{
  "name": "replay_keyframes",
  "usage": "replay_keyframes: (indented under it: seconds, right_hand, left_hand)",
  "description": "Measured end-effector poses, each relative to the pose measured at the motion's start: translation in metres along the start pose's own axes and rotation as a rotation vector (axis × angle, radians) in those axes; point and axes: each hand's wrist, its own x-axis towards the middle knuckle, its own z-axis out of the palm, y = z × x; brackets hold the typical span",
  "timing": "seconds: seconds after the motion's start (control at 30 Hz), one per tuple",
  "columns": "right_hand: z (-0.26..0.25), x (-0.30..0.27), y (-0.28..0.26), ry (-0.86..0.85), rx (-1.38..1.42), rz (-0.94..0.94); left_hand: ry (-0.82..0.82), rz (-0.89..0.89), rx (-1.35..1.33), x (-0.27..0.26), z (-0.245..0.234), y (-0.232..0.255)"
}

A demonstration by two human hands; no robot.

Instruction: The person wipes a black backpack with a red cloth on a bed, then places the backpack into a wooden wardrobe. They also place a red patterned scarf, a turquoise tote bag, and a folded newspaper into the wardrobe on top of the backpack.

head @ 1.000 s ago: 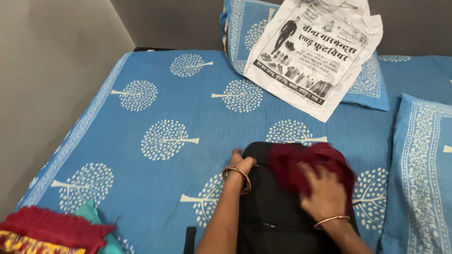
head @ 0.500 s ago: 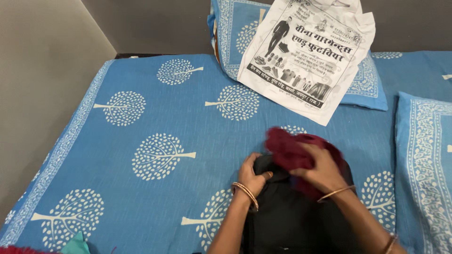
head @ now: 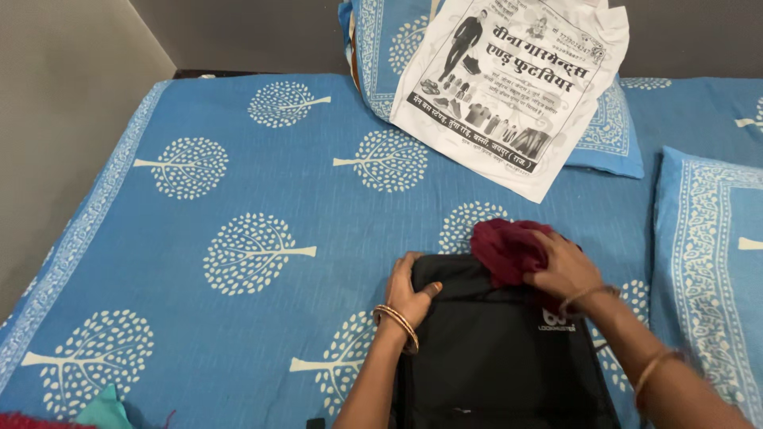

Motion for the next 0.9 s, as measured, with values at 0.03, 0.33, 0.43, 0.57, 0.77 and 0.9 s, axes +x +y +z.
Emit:
replay_keyframes:
  seconds: [0.03,0.33,0.43,0.57,0.77,0.9]
  right_hand:
    - [0.007,-0.012,0.005,0.004,-0.025,0.098]
    - [0.013,-0.106,-0.019,0.178,-0.185,0.4]
    - [0.008,-0.138,-0.014,-0.101,-0.224,0.545]
    - [-0.013,-0.173,0.015,-0.496,-0.207,0.486]
    - [-0.091,-0.179,0.097,-0.431,0.922,0.536]
    - [-0.096,-0.151,0.11,-0.225,1.416,0.714]
  left_hand:
    - [0.026,-0.003,0.003,0.001,0.002,-0.003]
    - [0.115,-0.312,0.018,0.001,0.009,-0.01]
    - [0.166,-0.416,0.103,-0.011,0.012,0.008]
    - [0.207,-0.311,0.506,-0.035,0.013,0.051]
    - [-0.4,0.019,0.811,-0.102,0.038,0.098]
    - [-0.729,-0.079,0.805,-0.13,0.059,0.089]
